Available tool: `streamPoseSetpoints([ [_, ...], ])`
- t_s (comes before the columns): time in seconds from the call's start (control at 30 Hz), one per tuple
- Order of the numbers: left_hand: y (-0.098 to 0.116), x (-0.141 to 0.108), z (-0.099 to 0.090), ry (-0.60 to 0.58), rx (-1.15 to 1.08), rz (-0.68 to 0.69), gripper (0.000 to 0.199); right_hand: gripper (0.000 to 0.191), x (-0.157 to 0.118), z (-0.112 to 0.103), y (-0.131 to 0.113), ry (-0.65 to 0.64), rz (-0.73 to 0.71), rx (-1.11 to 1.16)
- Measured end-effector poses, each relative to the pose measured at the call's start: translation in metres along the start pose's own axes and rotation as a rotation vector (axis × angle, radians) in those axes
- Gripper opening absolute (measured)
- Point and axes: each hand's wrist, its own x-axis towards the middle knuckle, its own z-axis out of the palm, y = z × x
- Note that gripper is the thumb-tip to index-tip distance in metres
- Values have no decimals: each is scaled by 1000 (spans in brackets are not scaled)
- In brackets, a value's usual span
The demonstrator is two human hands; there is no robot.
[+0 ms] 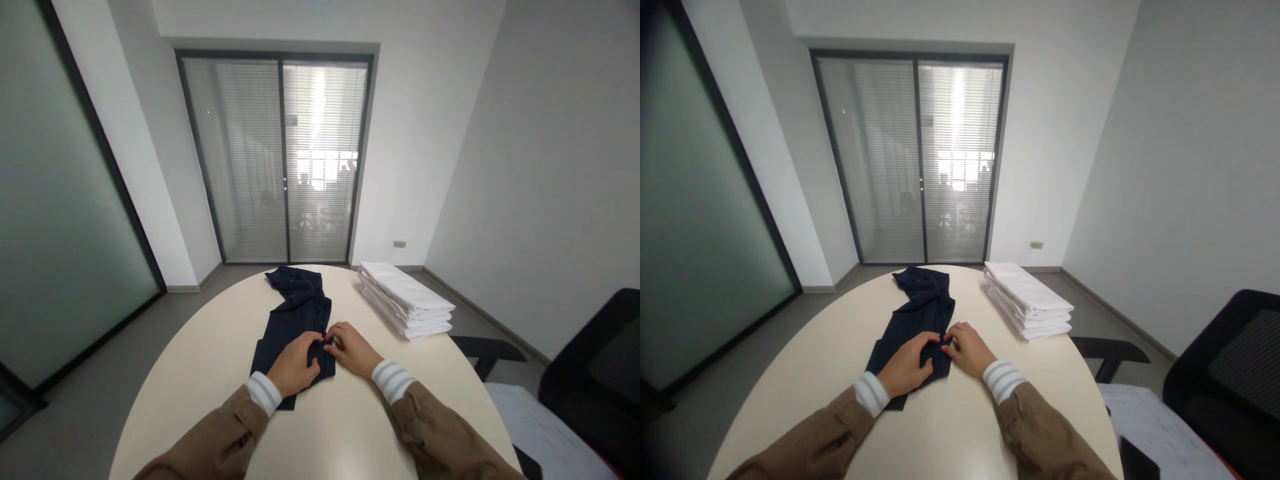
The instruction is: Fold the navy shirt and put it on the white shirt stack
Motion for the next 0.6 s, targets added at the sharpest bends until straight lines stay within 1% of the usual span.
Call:
streamPoseSetpoints([
  [0.07, -1, 1, 1, 7, -9, -22, 53, 6, 0, -1, -4, -1, 1, -20],
  [0.17, -2, 2, 2, 7, -4, -31, 51, 6, 0, -4, -9, -9, 6, -65],
  [0.23, -2, 1, 2, 14, 38, -48, 39, 6, 1, -6, -11, -9, 19, -99],
  [0.3, -2, 0, 1, 23, 123, -95, 25, 5, 1, -8, -12, 5, 50, -131],
  [0.33, -3, 0, 1, 24, 170, -125, 23, 4, 1, -8, -12, 17, 75, -143],
  [0.5, -9, -2, -1, -38, 324, -230, 43, 8, 2, -10, -11, 68, 213, -189],
  [0.57, -11, -2, -2, -41, 364, -247, 50, 9, 2, -11, -11, 81, 245, -214],
  [0.6, -12, -2, -2, -33, 378, -249, 50, 9, 2, -11, -11, 86, 256, -228],
])
